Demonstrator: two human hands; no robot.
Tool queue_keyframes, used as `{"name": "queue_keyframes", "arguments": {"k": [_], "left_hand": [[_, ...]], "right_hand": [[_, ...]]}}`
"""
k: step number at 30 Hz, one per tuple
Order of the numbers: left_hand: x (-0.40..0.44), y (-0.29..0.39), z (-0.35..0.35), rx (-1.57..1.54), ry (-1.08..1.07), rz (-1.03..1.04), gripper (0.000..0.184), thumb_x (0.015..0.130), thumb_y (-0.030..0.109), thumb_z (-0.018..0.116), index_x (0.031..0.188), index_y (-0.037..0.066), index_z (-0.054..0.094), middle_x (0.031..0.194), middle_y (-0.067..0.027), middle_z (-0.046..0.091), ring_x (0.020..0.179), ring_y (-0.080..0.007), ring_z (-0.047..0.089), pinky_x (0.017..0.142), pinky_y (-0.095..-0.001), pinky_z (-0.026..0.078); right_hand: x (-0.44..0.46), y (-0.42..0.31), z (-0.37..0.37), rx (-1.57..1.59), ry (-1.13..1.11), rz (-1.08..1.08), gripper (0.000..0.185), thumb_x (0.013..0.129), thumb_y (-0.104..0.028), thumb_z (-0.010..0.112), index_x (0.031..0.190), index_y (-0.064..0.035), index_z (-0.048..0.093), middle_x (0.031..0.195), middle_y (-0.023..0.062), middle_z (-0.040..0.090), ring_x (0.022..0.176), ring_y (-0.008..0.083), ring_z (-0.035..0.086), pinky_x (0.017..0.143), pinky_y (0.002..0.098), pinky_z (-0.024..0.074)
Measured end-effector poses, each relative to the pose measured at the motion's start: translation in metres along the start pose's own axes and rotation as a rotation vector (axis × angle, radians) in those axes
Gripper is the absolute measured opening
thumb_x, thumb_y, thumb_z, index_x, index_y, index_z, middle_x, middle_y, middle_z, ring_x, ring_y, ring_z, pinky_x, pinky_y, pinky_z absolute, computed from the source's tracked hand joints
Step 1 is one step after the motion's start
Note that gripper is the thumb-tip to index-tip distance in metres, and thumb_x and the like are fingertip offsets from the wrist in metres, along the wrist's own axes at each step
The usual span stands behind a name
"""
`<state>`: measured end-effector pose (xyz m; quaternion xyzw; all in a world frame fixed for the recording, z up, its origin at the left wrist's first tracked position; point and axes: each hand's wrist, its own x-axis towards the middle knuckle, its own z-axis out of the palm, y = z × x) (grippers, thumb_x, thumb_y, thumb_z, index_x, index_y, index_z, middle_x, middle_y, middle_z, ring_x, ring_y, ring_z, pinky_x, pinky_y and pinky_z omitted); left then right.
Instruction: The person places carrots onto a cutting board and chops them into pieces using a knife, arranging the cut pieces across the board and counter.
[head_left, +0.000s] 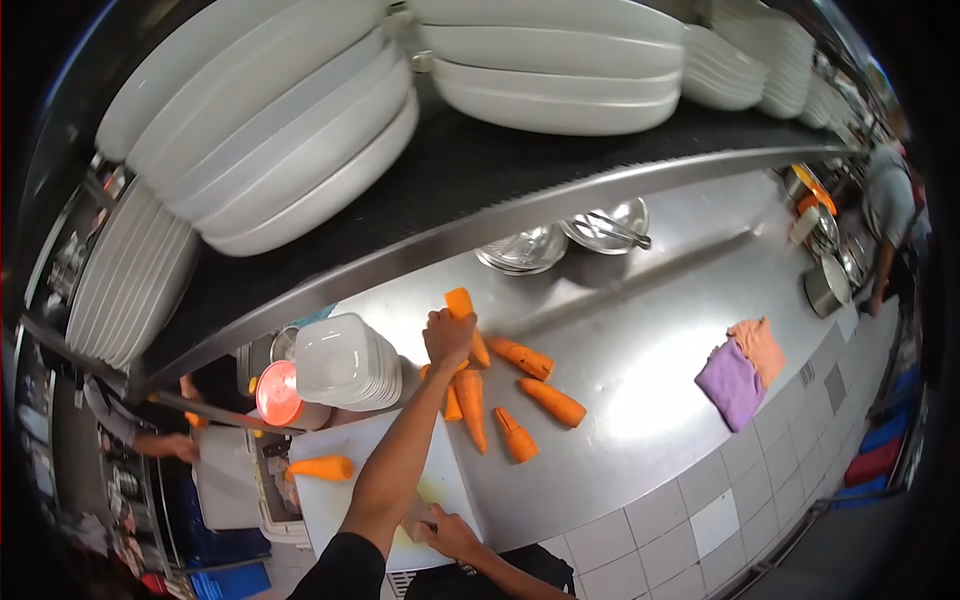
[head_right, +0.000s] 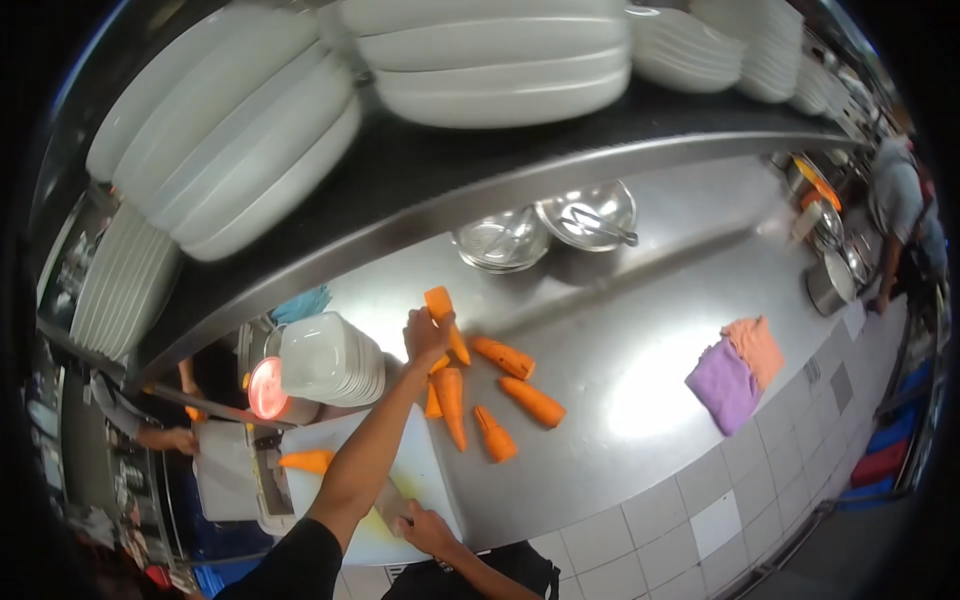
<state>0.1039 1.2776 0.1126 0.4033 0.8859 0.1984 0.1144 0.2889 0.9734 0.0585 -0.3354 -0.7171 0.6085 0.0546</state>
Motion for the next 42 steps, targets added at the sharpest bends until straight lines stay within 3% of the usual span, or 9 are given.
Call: {"name": "queue_keyframes", "arguments": {"k": [5, 9, 13, 15, 16, 19, 21, 22, 42], "left_hand": [[-0.084, -0.030, -0.101, -0.566, 0.202, 0.279, 0.043, 0.090, 0.028, 0.072, 0.117, -0.001, 0.055, 0.111, -0.0184, 0.064, 0.100, -0.0333, 0.064, 0.089, -0.0410, 0.050], [-0.190, -0.108, -0.189, -0.879, 0.222, 0.312, 0.044, 0.095, 0.014, 0.067, 0.131, -0.001, 0.046, 0.111, -0.0080, 0.062, 0.099, -0.0165, 0.062, 0.086, -0.0340, 0.052], [-0.290, -0.192, -0.208, -0.901, -0.204, -0.183, 0.048, 0.097, 0.015, 0.066, 0.137, 0.003, 0.043, 0.108, -0.0062, 0.062, 0.096, -0.0131, 0.062, 0.079, -0.0272, 0.053], [-0.321, -0.238, -0.170, -0.743, -0.381, -0.354, 0.047, 0.096, 0.023, 0.069, 0.136, 0.008, 0.049, 0.108, -0.0066, 0.064, 0.093, -0.0167, 0.065, 0.078, -0.0323, 0.055], [-0.331, -0.269, -0.126, -0.385, 0.006, 0.218, 0.049, 0.092, 0.033, 0.074, 0.133, 0.013, 0.056, 0.108, -0.0092, 0.066, 0.090, -0.0226, 0.067, 0.076, -0.0375, 0.055], [-0.328, -0.253, -0.114, -0.120, -0.065, 0.157, 0.053, 0.085, 0.033, 0.079, 0.130, 0.013, 0.060, 0.106, -0.0105, 0.065, 0.091, -0.0272, 0.065, 0.080, -0.0398, 0.053], [-0.321, -0.252, -0.109, -0.079, -0.031, 0.200, 0.057, 0.082, 0.038, 0.080, 0.130, 0.015, 0.060, 0.106, -0.0094, 0.064, 0.094, -0.0273, 0.063, 0.079, -0.0403, 0.051], [-0.317, -0.255, -0.107, -0.019, 0.011, 0.259, 0.061, 0.078, 0.042, 0.081, 0.129, 0.016, 0.061, 0.105, -0.0082, 0.063, 0.097, -0.0274, 0.061, 0.079, -0.0408, 0.049], [-0.358, -0.316, -0.101, -0.293, 0.240, 0.328, 0.038, 0.082, 0.027, 0.078, 0.116, 0.013, 0.069, 0.101, -0.0037, 0.060, 0.097, -0.0227, 0.057, 0.086, -0.0387, 0.039]], "right_hand": [[0.001, 0.001, -0.002, 0.068, -0.008, -0.001, 0.048, 0.095, -0.043, 0.063, 0.116, -0.0022, 0.048, 0.083, 0.0334, 0.064, 0.085, 0.0563, 0.060, 0.072, 0.0592, 0.0496], [-0.003, 0.000, -0.026, 0.443, -0.181, 0.101, 0.049, 0.098, -0.034, 0.065, 0.127, -0.0025, 0.042, 0.078, 0.0162, 0.066, 0.060, 0.0279, 0.069, 0.045, 0.0386, 0.0508], [-0.021, -0.022, -0.063, 0.528, -0.179, 0.178, 0.052, 0.099, -0.027, 0.064, 0.135, -0.0034, 0.034, 0.078, 0.0083, 0.062, 0.054, 0.0128, 0.063, 0.040, 0.0280, 0.0465], [-0.022, -0.012, -0.069, 0.271, -0.062, 0.192, 0.055, 0.097, -0.026, 0.066, 0.136, -0.0028, 0.036, 0.076, 0.0103, 0.066, 0.055, 0.0162, 0.066, 0.041, 0.0296, 0.0469], [-0.022, -0.014, -0.072, 0.255, -0.062, 0.183, 0.055, 0.097, -0.026, 0.066, 0.136, -0.0028, 0.036, 0.076, 0.0103, 0.066, 0.055, 0.0162, 0.066, 0.041, 0.0296, 0.0469], [-0.030, -0.026, -0.071, 0.169, -0.011, 0.196, 0.052, 0.094, -0.020, 0.068, 0.130, -0.0021, 0.035, 0.075, 0.0174, 0.067, 0.057, 0.0274, 0.067, 0.044, 0.0369, 0.0489], [-0.038, -0.037, -0.066, -0.180, 0.205, -0.082, 0.044, 0.093, -0.015, 0.066, 0.123, -0.0021, 0.035, 0.075, 0.0279, 0.066, 0.064, 0.0444, 0.067, 0.053, 0.0483, 0.0505], [-0.049, -0.075, -0.068, -0.159, 0.164, 0.055, 0.036, 0.093, -0.011, 0.061, 0.116, 0.0000, 0.036, 0.076, 0.0339, 0.063, 0.074, 0.0539, 0.063, 0.062, 0.0568, 0.0490], [-0.109, -0.140, 0.062, -0.664, 0.149, 0.127, 0.027, 0.097, -0.005, 0.046, 0.121, 0.0020, 0.038, 0.088, 0.0347, 0.065, 0.076, 0.0541, 0.062, 0.069, 0.0625, 0.0487]]}}
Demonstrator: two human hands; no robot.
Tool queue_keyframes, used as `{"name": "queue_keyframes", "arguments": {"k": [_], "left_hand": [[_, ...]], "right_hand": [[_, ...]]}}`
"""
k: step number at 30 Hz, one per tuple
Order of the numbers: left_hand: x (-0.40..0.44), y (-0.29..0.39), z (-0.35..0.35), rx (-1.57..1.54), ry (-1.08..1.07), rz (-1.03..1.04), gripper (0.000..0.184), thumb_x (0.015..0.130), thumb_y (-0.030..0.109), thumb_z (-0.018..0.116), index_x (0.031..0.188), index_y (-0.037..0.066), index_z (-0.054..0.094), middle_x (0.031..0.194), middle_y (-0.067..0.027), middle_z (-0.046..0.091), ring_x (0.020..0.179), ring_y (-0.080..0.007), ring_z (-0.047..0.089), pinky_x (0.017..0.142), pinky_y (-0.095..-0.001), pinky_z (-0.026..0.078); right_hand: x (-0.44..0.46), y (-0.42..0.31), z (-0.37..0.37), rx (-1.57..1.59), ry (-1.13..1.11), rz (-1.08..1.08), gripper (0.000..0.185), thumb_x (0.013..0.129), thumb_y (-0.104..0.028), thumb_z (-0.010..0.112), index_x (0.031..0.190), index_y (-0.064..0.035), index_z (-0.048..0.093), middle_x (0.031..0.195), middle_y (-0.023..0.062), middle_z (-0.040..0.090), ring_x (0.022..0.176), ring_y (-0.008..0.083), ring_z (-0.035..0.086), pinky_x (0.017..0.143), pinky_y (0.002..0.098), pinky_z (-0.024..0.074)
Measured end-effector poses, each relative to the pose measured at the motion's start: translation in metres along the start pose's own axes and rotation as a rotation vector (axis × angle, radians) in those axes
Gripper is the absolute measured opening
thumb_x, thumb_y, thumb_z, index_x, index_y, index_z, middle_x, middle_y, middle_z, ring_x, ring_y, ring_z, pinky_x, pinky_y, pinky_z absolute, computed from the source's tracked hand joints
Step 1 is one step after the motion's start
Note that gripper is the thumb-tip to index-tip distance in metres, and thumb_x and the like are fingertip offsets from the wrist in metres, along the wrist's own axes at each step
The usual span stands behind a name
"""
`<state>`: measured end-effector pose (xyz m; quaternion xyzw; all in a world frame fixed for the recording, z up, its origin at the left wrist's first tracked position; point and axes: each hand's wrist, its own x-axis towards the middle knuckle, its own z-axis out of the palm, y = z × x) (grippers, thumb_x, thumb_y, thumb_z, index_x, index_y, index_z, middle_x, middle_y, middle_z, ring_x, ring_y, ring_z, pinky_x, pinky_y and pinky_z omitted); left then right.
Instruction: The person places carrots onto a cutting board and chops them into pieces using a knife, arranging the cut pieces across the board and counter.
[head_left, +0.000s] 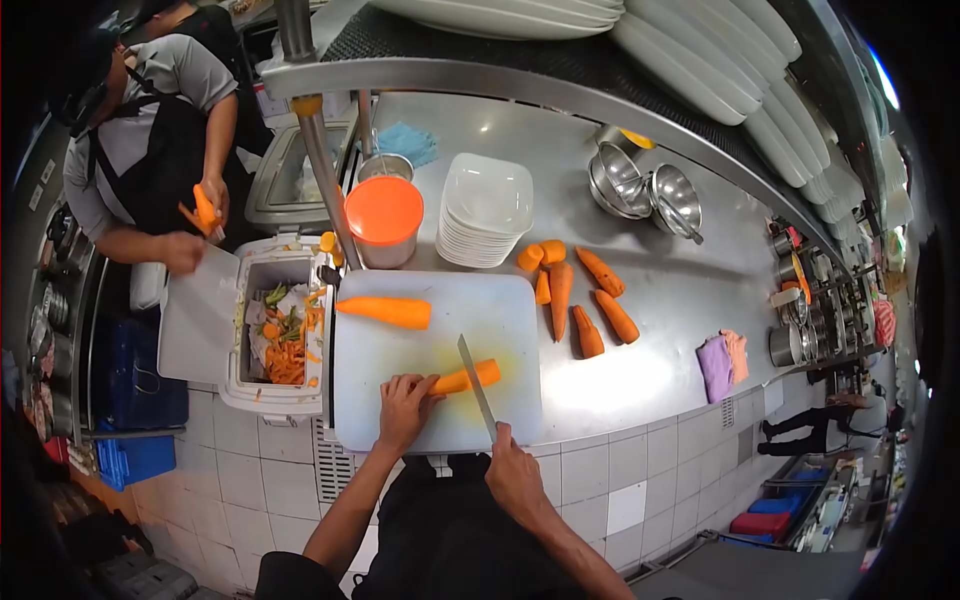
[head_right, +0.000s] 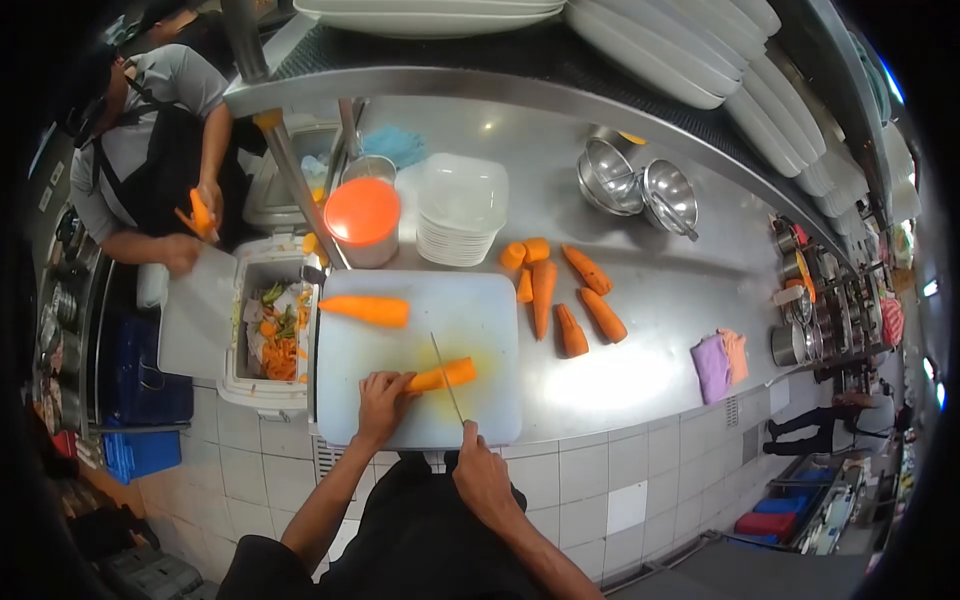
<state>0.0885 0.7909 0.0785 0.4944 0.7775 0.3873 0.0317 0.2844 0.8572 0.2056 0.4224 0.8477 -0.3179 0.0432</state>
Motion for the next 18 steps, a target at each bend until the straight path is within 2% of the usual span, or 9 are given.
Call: {"name": "queue_keyframes", "arguments": {"k": [2, 4, 11, 13, 16, 18], "left_hand": [[0.002, -0.001, 0.000, -0.013, -0.007, -0.012, 0.038, 0.082, 0.027, 0.078, 0.116, 0.013, 0.069, 0.101, -0.0038, 0.060, 0.097, -0.0226, 0.057, 0.086, -0.0387, 0.039], [0.001, -0.001, -0.001, -0.006, 0.000, -0.004, 0.038, 0.081, 0.026, 0.079, 0.116, 0.013, 0.069, 0.100, -0.0038, 0.060, 0.096, -0.0226, 0.057, 0.086, -0.0388, 0.039], [0.002, -0.004, 0.002, -0.080, 0.053, -0.026, 0.037, 0.079, 0.018, 0.080, 0.114, 0.011, 0.069, 0.095, -0.0048, 0.058, 0.091, -0.0243, 0.056, 0.082, -0.0386, 0.039], [0.000, -0.005, 0.000, -0.049, 0.022, -0.029, 0.036, 0.078, 0.014, 0.079, 0.113, 0.010, 0.069, 0.090, -0.0051, 0.056, 0.088, -0.0245, 0.055, 0.081, -0.0383, 0.039], [0.001, -0.005, 0.001, -0.047, 0.016, -0.035, 0.032, 0.082, 0.017, 0.077, 0.112, 0.009, 0.070, 0.087, -0.0038, 0.055, 0.088, -0.0231, 0.055, 0.082, -0.0387, 0.039], [0.001, -0.005, 0.001, -0.061, 0.022, -0.035, 0.034, 0.080, 0.013, 0.078, 0.113, 0.009, 0.070, 0.086, -0.0043, 0.054, 0.087, -0.0237, 0.054, 0.081, -0.0384, 0.039]], "right_hand": [[0.002, -0.003, -0.002, -0.007, -0.015, 0.009, 0.027, 0.095, -0.002, 0.045, 0.120, 0.0017, 0.038, 0.088, 0.0346, 0.064, 0.075, 0.0540, 0.062, 0.068, 0.0625, 0.0486], [0.003, -0.006, -0.002, -0.039, -0.041, 0.036, 0.032, 0.086, 0.003, 0.048, 0.117, 0.0007, 0.038, 0.094, 0.0313, 0.063, 0.078, 0.0524, 0.063, 0.070, 0.0612, 0.0509], [0.007, -0.011, -0.002, -0.053, -0.058, 0.007, 0.024, 0.087, 0.003, 0.049, 0.109, 0.0015, 0.038, 0.084, 0.0306, 0.063, 0.074, 0.0508, 0.064, 0.067, 0.0584, 0.0522], [0.008, -0.015, -0.002, -0.059, -0.029, -0.039, 0.025, 0.085, 0.007, 0.046, 0.107, 0.0030, 0.035, 0.074, 0.0334, 0.061, 0.070, 0.0535, 0.061, 0.064, 0.0614, 0.0476], [0.015, -0.021, -0.006, -0.082, -0.049, -0.009, 0.024, 0.085, 0.007, 0.046, 0.106, 0.0037, 0.035, 0.069, 0.0326, 0.060, 0.067, 0.0532, 0.061, 0.061, 0.0611, 0.0475], [0.020, -0.018, -0.002, -0.077, -0.042, -0.016, 0.024, 0.086, 0.008, 0.046, 0.106, 0.0040, 0.036, 0.068, 0.0323, 0.060, 0.066, 0.0530, 0.060, 0.060, 0.0607, 0.0475]]}}
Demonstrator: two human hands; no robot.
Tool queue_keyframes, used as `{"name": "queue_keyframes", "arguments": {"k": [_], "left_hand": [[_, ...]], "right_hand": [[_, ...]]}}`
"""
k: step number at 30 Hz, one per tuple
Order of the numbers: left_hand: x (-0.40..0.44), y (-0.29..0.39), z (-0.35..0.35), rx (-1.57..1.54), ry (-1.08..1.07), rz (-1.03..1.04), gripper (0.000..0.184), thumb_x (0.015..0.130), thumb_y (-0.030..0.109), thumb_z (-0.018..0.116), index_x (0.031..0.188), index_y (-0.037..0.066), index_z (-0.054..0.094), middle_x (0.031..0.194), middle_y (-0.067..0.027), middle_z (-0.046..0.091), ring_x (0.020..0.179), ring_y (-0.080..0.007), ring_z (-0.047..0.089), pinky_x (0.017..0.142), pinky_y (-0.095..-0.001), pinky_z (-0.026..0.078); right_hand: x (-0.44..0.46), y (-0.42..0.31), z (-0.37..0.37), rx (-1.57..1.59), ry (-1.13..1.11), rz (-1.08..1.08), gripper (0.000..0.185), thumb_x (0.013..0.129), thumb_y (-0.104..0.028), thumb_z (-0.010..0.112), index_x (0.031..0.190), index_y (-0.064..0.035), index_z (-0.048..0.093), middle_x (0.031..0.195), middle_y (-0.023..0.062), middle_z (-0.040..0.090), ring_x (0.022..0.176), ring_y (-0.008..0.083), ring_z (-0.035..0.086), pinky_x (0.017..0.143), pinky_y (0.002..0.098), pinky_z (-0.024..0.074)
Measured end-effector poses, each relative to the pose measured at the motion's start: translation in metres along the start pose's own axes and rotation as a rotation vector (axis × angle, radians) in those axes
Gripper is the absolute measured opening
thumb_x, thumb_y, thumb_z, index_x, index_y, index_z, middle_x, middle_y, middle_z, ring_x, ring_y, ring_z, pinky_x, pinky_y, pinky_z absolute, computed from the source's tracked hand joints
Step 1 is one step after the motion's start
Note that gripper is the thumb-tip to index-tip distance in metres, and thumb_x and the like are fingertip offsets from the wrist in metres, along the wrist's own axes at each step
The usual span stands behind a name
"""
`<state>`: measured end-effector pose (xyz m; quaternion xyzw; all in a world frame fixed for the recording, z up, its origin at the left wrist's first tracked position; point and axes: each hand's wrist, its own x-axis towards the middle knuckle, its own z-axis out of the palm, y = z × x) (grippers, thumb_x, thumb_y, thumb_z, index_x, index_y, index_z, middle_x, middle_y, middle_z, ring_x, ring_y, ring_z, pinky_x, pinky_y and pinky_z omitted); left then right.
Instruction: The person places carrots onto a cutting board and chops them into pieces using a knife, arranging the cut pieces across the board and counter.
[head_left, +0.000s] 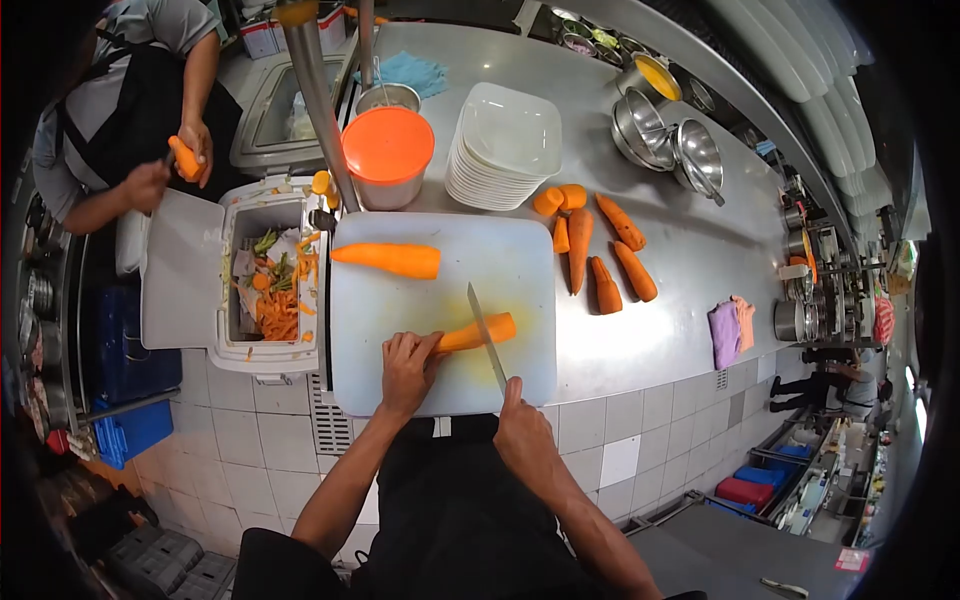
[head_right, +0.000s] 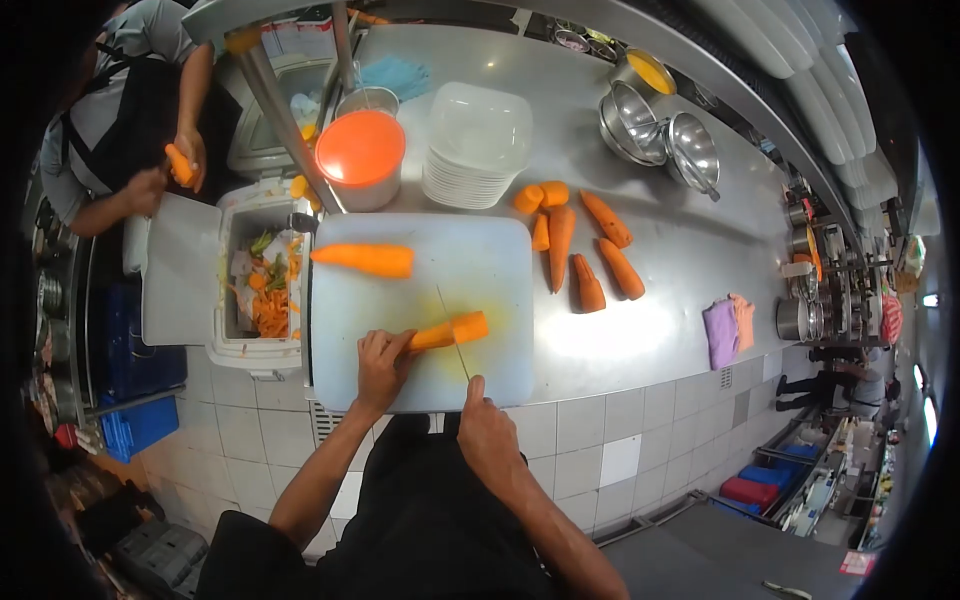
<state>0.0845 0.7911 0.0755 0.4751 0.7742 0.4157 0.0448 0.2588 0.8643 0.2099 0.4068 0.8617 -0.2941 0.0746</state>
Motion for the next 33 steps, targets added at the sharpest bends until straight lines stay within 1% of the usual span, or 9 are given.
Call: {"name": "queue_keyframes", "arguments": {"k": [4, 7, 11, 14, 16, 23, 26, 31, 33], "left_hand": [[0.000, 0.000, -0.001, 0.003, -0.001, 0.008, 0.038, 0.077, 0.008, 0.078, 0.114, 0.009, 0.070, 0.085, -0.0046, 0.055, 0.085, -0.0242, 0.054, 0.080, -0.0383, 0.038], [0.000, -0.001, 0.000, -0.014, 0.020, 0.028, 0.038, 0.077, 0.008, 0.078, 0.114, 0.009, 0.070, 0.085, -0.0044, 0.054, 0.085, -0.0241, 0.054, 0.079, -0.0388, 0.038], [0.000, -0.006, 0.001, 0.008, -0.015, 0.020, 0.037, 0.078, 0.009, 0.078, 0.114, 0.010, 0.070, 0.086, -0.0045, 0.054, 0.085, -0.0244, 0.053, 0.077, -0.0389, 0.039], [0.000, -0.002, 0.001, 0.031, -0.016, 0.012, 0.036, 0.079, 0.010, 0.078, 0.114, 0.010, 0.070, 0.087, -0.0048, 0.055, 0.085, -0.0251, 0.053, 0.077, -0.0386, 0.039], [0.005, -0.002, 0.003, 0.012, 0.028, -0.024, 0.035, 0.080, 0.012, 0.077, 0.115, 0.010, 0.070, 0.087, -0.0051, 0.055, 0.086, -0.0259, 0.053, 0.077, -0.0385, 0.039], [0.004, -0.005, 0.003, 0.051, 0.033, 0.001, 0.033, 0.084, 0.018, 0.076, 0.115, 0.009, 0.070, 0.094, -0.0068, 0.057, 0.090, -0.0261, 0.054, 0.078, -0.0397, 0.041], [0.010, -0.002, 0.006, 0.027, 0.051, -0.030, 0.033, 0.084, 0.020, 0.076, 0.115, 0.008, 0.070, 0.097, -0.0082, 0.057, 0.092, -0.0269, 0.054, 0.079, -0.0402, 0.042], [0.008, -0.005, 0.003, 0.018, 0.027, 0.002, 0.034, 0.087, 0.021, 0.074, 0.117, 0.006, 0.069, 0.098, -0.0095, 0.058, 0.093, -0.0286, 0.054, 0.080, -0.0411, 0.042], [0.011, -0.010, 0.005, 0.041, 0.019, 0.001, 0.035, 0.087, 0.021, 0.073, 0.118, 0.006, 0.069, 0.098, -0.0096, 0.058, 0.093, -0.0286, 0.054, 0.080, -0.0413, 0.042]], "right_hand": [[-0.001, 0.003, 0.007, -0.070, -0.017, 0.009, 0.024, 0.088, 0.005, 0.048, 0.109, 0.0030, 0.037, 0.073, 0.0288, 0.063, 0.066, 0.0474, 0.065, 0.060, 0.0536, 0.0540], [-0.002, 0.006, 0.009, -0.094, 0.003, -0.011, 0.025, 0.088, 0.005, 0.048, 0.110, 0.0035, 0.037, 0.073, 0.0284, 0.063, 0.065, 0.0473, 0.064, 0.059, 0.0530, 0.0538], [0.006, 0.005, 0.005, -0.060, -0.033, -0.005, 0.025, 0.087, 0.007, 0.048, 0.109, 0.0031, 0.037, 0.073, 0.0284, 0.063, 0.065, 0.0471, 0.064, 0.058, 0.0528, 0.0536], [0.013, 0.028, 0.032, -0.081, 0.072, -0.067, 0.025, 0.087, 0.008, 0.047, 0.109, 0.0026, 0.036, 0.073, 0.0285, 0.063, 0.065, 0.0472, 0.064, 0.058, 0.0537, 0.0536], [0.025, 0.036, 0.040, -0.026, 0.106, -0.075, 0.035, 0.084, 0.009, 0.049, 0.116, 0.0083, 0.036, 0.065, 0.0300, 0.060, 0.061, 0.0502, 0.062, 0.055, 0.0572, 0.0509], [0.031, 0.033, 0.035, -0.048, 0.103, -0.095, 0.035, 0.082, 0.010, 0.051, 0.112, 0.0046, 0.034, 0.064, 0.0297, 0.060, 0.062, 0.0506, 0.062, 0.055, 0.0576, 0.0512], [0.045, 0.053, 0.048, 0.012, 0.205, -0.193, 0.037, 0.081, 0.009, 0.051, 0.114, 0.0043, 0.033, 0.064, 0.0304, 0.060, 0.062, 0.0508, 0.062, 0.054, 0.0578, 0.0507], [0.047, 0.029, 0.018, -0.014, 0.041, -0.130, 0.044, 0.080, 0.008, 0.052, 0.119, 0.0070, 0.032, 0.069, 0.0308, 0.062, 0.069, 0.0521, 0.063, 0.064, 0.0617, 0.0501], [0.054, 0.028, 0.020, -0.044, 0.021, -0.105, 0.043, 0.084, 0.005, 0.053, 0.123, 0.0078, 0.034, 0.075, 0.0284, 0.065, 0.073, 0.0497, 0.065, 0.067, 0.0572, 0.0529]]}}
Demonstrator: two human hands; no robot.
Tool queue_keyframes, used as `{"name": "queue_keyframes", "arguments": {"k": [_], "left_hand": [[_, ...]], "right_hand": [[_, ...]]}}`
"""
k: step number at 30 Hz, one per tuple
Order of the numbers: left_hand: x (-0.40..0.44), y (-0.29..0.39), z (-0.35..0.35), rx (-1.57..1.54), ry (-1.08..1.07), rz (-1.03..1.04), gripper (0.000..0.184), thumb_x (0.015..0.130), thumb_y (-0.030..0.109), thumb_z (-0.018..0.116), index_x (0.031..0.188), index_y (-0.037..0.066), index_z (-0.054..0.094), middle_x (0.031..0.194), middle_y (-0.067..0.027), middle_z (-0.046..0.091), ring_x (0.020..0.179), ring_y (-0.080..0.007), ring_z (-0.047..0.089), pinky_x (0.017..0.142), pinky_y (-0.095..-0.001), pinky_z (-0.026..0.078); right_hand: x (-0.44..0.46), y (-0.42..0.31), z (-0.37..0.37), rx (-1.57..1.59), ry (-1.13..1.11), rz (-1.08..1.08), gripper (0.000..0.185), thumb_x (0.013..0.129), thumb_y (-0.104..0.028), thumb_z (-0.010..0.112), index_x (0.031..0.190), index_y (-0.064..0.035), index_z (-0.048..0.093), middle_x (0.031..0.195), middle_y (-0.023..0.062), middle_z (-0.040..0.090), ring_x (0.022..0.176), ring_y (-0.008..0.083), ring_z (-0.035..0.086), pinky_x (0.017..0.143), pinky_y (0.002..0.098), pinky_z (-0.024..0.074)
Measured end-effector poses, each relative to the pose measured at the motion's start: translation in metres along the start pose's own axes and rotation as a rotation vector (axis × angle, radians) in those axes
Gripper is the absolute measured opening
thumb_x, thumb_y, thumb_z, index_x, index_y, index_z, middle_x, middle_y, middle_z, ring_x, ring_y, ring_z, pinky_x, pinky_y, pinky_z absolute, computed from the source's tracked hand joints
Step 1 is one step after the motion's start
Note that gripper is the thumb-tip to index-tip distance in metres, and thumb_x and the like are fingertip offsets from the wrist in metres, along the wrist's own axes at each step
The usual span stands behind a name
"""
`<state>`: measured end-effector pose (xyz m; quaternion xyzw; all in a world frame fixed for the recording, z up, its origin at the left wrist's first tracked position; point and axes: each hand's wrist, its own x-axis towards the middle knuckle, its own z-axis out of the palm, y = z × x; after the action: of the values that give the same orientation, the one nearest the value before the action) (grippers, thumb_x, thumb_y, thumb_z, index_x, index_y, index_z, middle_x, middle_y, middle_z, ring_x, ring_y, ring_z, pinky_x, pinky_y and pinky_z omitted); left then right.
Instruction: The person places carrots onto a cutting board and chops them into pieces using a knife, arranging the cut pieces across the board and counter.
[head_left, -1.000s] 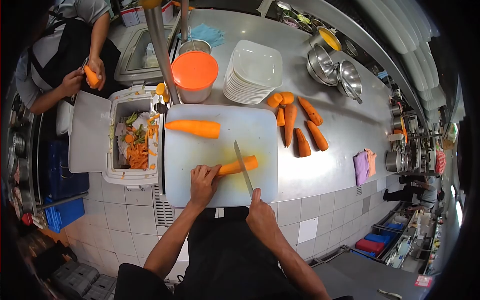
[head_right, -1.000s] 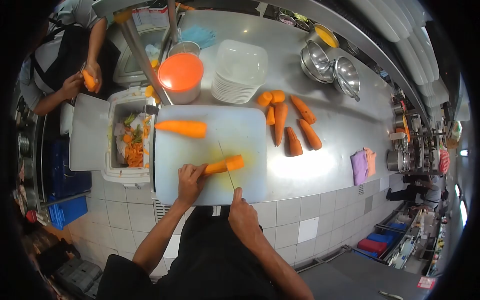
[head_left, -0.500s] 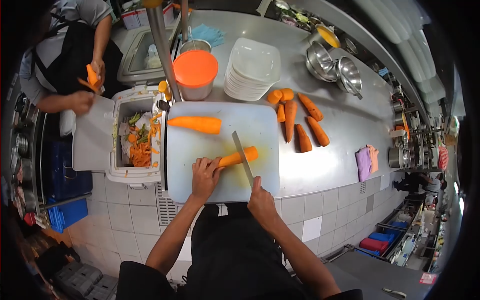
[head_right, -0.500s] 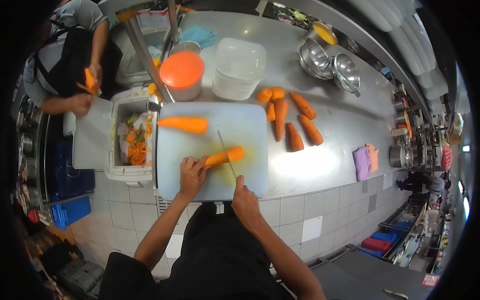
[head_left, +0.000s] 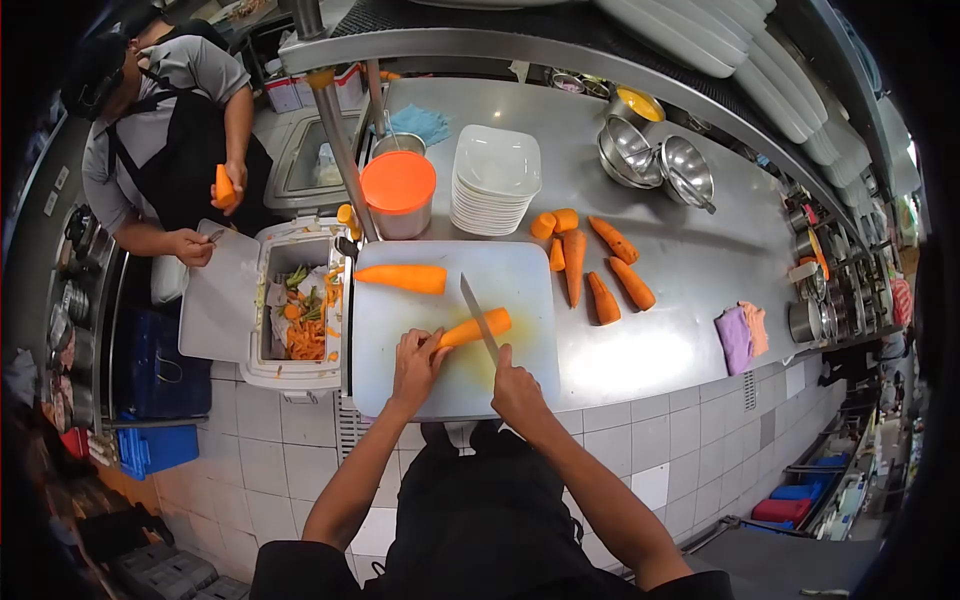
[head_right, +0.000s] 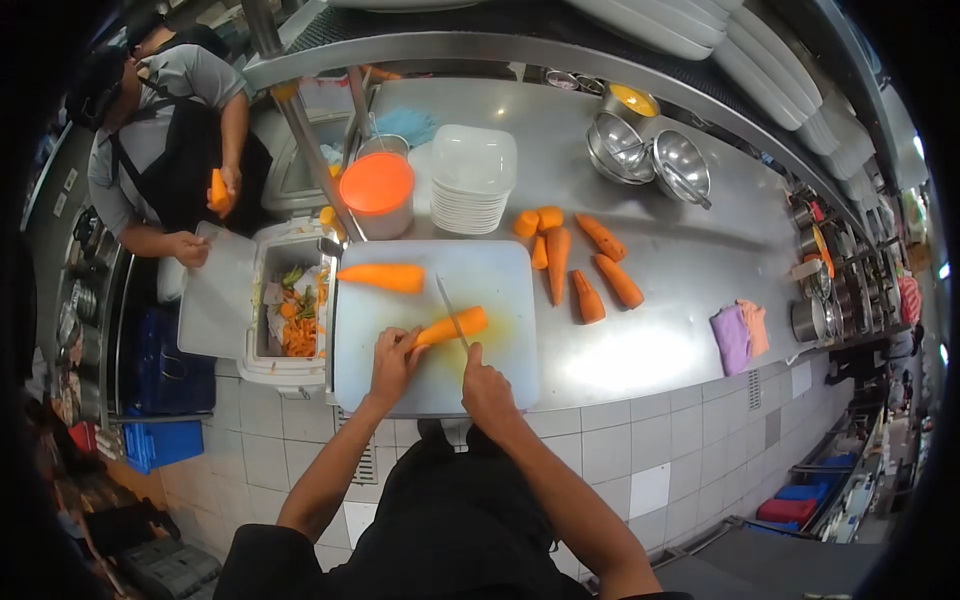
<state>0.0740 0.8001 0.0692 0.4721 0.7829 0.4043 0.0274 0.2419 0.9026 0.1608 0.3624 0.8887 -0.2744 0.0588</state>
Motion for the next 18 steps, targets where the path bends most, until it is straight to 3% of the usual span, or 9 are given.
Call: {"name": "queue_keyframes", "arguments": {"k": [3, 6, 8, 11, 12, 13, 14, 16, 18], "left_hand": [[-0.010, 0.002, -0.003, 0.035, -0.047, 0.009, 0.037, 0.088, 0.023, 0.073, 0.120, 0.007, 0.068, 0.099, -0.0099, 0.057, 0.094, -0.0289, 0.054, 0.081, -0.0416, 0.043], [-0.001, -0.002, -0.009, 0.127, -0.037, 0.079, 0.039, 0.087, 0.024, 0.073, 0.122, 0.009, 0.067, 0.100, -0.0108, 0.056, 0.096, -0.0300, 0.055, 0.081, -0.0419, 0.043], [0.002, -0.001, -0.013, 0.138, -0.042, 0.112, 0.039, 0.087, 0.024, 0.073, 0.123, 0.009, 0.066, 0.101, -0.0113, 0.056, 0.096, -0.0301, 0.054, 0.082, -0.0423, 0.043], [-0.001, -0.014, -0.015, 0.149, -0.085, 0.104, 0.037, 0.089, 0.021, 0.071, 0.123, 0.007, 0.065, 0.103, -0.0119, 0.057, 0.096, -0.0314, 0.056, 0.084, -0.0430, 0.044], [-0.004, -0.014, -0.017, 0.044, -0.066, -0.020, 0.035, 0.090, 0.019, 0.070, 0.122, 0.006, 0.065, 0.104, -0.0124, 0.057, 0.096, -0.0325, 0.057, 0.084, -0.0434, 0.045], [-0.003, -0.007, -0.019, -0.061, -0.047, -0.147, 0.033, 0.091, 0.017, 0.069, 0.120, 0.004, 0.065, 0.104, -0.0129, 0.058, 0.095, -0.0337, 0.058, 0.085, -0.0438, 0.045], [-0.002, 0.003, -0.018, -0.063, -0.048, -0.123, 0.033, 0.091, 0.017, 0.069, 0.120, 0.004, 0.065, 0.104, -0.0129, 0.058, 0.095, -0.0337, 0.058, 0.085, -0.0438, 0.045], [0.004, 0.048, -0.032, -0.195, 0.163, -0.093, 0.027, 0.092, 0.014, 0.066, 0.117, 0.002, 0.066, 0.103, -0.0145, 0.059, 0.094, -0.0350, 0.059, 0.084, -0.0441, 0.046], [0.043, 0.104, -0.036, -0.168, 0.164, 0.010, 0.026, 0.092, 0.016, 0.067, 0.115, 0.003, 0.066, 0.102, -0.0141, 0.060, 0.095, -0.0345, 0.059, 0.084, -0.0443, 0.046]], "right_hand": [[0.015, 0.019, 0.026, 0.046, 0.148, -0.128, 0.046, 0.085, 0.003, 0.053, 0.126, 0.0095, 0.033, 0.079, 0.0301, 0.066, 0.075, 0.0499, 0.066, 0.067, 0.0564, 0.0532], [0.032, 0.015, 0.018, 0.020, 0.122, -0.101, 0.046, 0.086, 0.000, 0.051, 0.129, 0.0091, 0.035, 0.080, 0.0302, 0.066, 0.074, 0.0499, 0.065, 0.067, 0.0563, 0.0527], [0.027, 0.021, 0.015, 0.085, 0.082, -0.058, 0.048, 0.083, 0.000, 0.054, 0.128, 0.0033, 0.035, 0.077, 0.0310, 0.065, 0.075, 0.0520, 0.064, 0.068, 0.0602, 0.0506], [0.019, 0.033, 0.010, 0.096, 0.095, -0.070, 0.050, 0.083, -0.002, 0.054, 0.130, 0.0034, 0.037, 0.077, 0.0304, 0.064, 0.074, 0.0510, 0.064, 0.067, 0.0594, 0.0507], [0.009, 0.039, 0.008, 0.098, 0.112, -0.060, 0.050, 0.083, -0.002, 0.054, 0.130, 0.0034, 0.037, 0.077, 0.0304, 0.064, 0.074, 0.0510, 0.064, 0.067, 0.0594, 0.0507], [-0.005, 0.045, 0.006, 0.105, 0.087, -0.068, 0.051, 0.083, -0.003, 0.054, 0.131, 0.0031, 0.037, 0.077, 0.0296, 0.065, 0.073, 0.0502, 0.064, 0.066, 0.0588, 0.0508], [-0.012, 0.050, 0.005, 0.113, 0.069, -0.078, 0.053, 0.083, -0.003, 0.054, 0.133, 0.0029, 0.037, 0.077, 0.0288, 0.065, 0.073, 0.0494, 0.065, 0.066, 0.0583, 0.0508], [-0.018, 0.060, 0.019, 0.124, 0.077, -0.078, 0.055, 0.082, -0.003, 0.054, 0.134, 0.0026, 0.037, 0.077, 0.0276, 0.066, 0.072, 0.0483, 0.065, 0.065, 0.0574, 0.0511], [-0.017, 0.070, 0.017, 0.120, 0.069, -0.083, 0.057, 0.081, -0.002, 0.055, 0.134, 0.0024, 0.036, 0.077, 0.0264, 0.066, 0.072, 0.0471, 0.065, 0.064, 0.0566, 0.0514]]}}
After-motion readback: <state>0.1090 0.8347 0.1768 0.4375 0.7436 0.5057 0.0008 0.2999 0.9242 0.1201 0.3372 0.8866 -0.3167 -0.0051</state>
